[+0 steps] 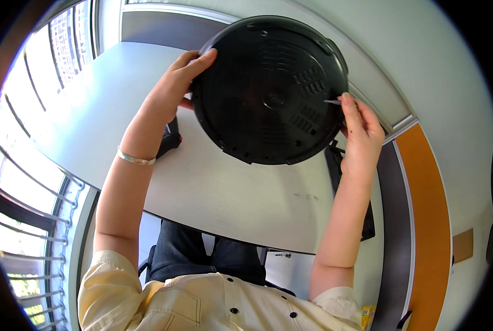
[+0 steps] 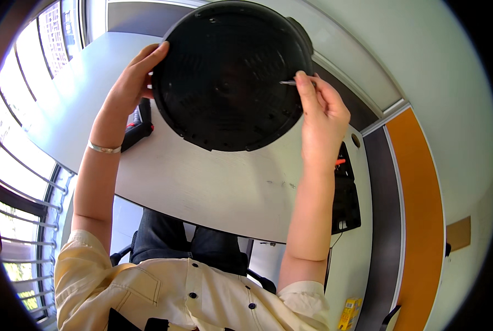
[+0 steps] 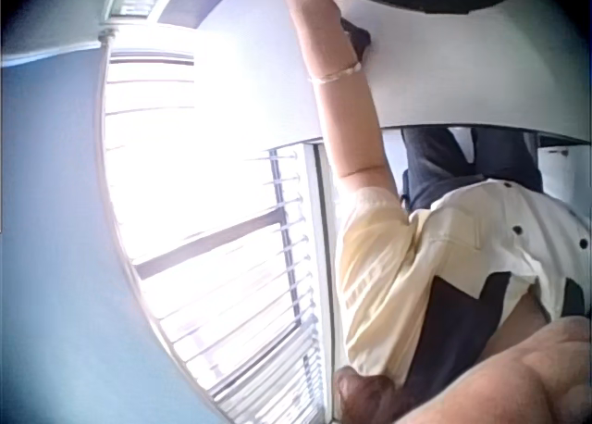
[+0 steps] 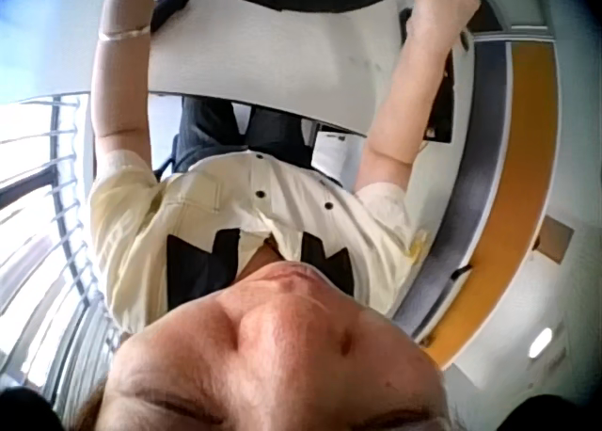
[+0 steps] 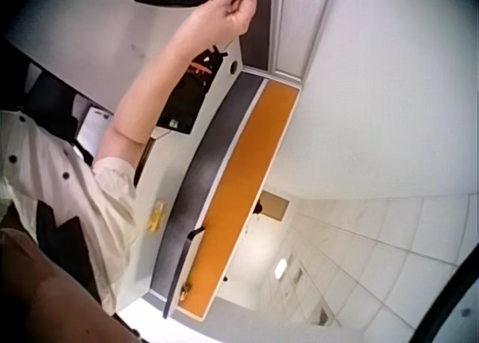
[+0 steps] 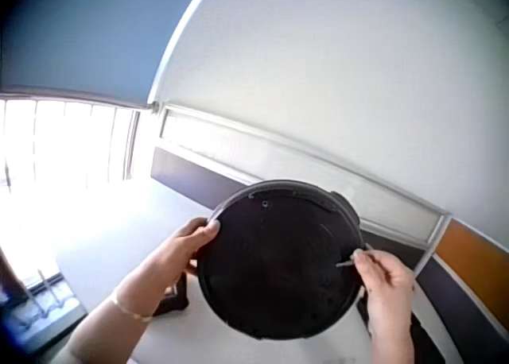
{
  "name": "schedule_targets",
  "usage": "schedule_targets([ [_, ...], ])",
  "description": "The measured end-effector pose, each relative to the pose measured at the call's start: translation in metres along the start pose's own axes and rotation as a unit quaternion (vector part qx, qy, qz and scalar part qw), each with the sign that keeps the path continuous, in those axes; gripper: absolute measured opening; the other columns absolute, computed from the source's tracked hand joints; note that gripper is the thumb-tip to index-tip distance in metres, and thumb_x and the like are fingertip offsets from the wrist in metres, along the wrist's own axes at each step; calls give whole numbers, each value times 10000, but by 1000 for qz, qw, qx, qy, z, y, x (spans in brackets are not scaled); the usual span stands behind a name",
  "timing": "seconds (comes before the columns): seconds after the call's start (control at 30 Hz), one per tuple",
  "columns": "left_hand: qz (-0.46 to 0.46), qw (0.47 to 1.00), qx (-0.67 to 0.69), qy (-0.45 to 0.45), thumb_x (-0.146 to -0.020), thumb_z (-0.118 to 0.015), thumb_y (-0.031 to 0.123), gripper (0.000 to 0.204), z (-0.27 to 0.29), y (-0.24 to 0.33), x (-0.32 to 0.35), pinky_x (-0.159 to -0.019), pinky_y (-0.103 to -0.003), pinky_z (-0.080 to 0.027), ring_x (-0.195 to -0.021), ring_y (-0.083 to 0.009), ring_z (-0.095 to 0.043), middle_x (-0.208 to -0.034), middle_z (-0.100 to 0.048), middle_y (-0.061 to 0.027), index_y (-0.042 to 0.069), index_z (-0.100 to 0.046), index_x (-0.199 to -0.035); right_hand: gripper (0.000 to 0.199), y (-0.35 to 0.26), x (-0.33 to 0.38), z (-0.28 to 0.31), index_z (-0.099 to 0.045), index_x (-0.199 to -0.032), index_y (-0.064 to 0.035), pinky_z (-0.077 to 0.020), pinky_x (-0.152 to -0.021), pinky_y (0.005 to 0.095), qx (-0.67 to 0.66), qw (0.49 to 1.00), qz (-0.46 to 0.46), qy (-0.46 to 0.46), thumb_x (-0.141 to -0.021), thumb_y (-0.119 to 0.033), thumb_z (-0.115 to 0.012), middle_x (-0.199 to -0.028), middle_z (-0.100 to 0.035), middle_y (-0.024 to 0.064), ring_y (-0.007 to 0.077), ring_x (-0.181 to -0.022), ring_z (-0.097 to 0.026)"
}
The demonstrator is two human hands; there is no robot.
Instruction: The person picks up and inspects several black handheld devices on a table, then walks to another table and uses a screwdriver to remove screws from the bottom of a large black appliance. The person removes the bottom cover and sets it aside.
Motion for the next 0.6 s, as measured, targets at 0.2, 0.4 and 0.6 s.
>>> schedule_targets([
  [0.2,17,1000,9,10,-786,-536,617,801,-1,-2,0,-637,-284,-518,-1006,-279,-564,-1157,-527,-189,-3,-429,-1281,254,-2,1,0,-648,-873,55,-396,-880,211,-14,999,26,-38,-805,-182,-708,-721,-600,-10,25,-671,-492],
  [0.4,18,1000,2,10,-831,-509,579,736,-7,0,3,-586,-262,-517,-861,-210,-598,-1092,-549,-158,-6,-440,-1270,330,6,-3,7,-642,-1004,34,-395,-665,174,0,999,25,-46,-796,-210,-719,-840,-649,20,37,-729,-525],
  [0.6,18,1000,3,19,-856,-497,549,685,-7,-6,2,-533,-229,-501,-792,-169,-596,-1034,-559,-132,-2,-451,-1260,338,9,-1,9,-632,-1016,50,-414,-775,185,-24,998,35,-54,-796,-191,-717,-867,-661,43,55,-804,-561],
])
Point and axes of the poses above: each hand's wrist, its own x-axis away from the middle knuckle, its own z-axis out of the back of the hand, y = z × x, the point moved 1 cm from there along -x, towards the middle knuckle
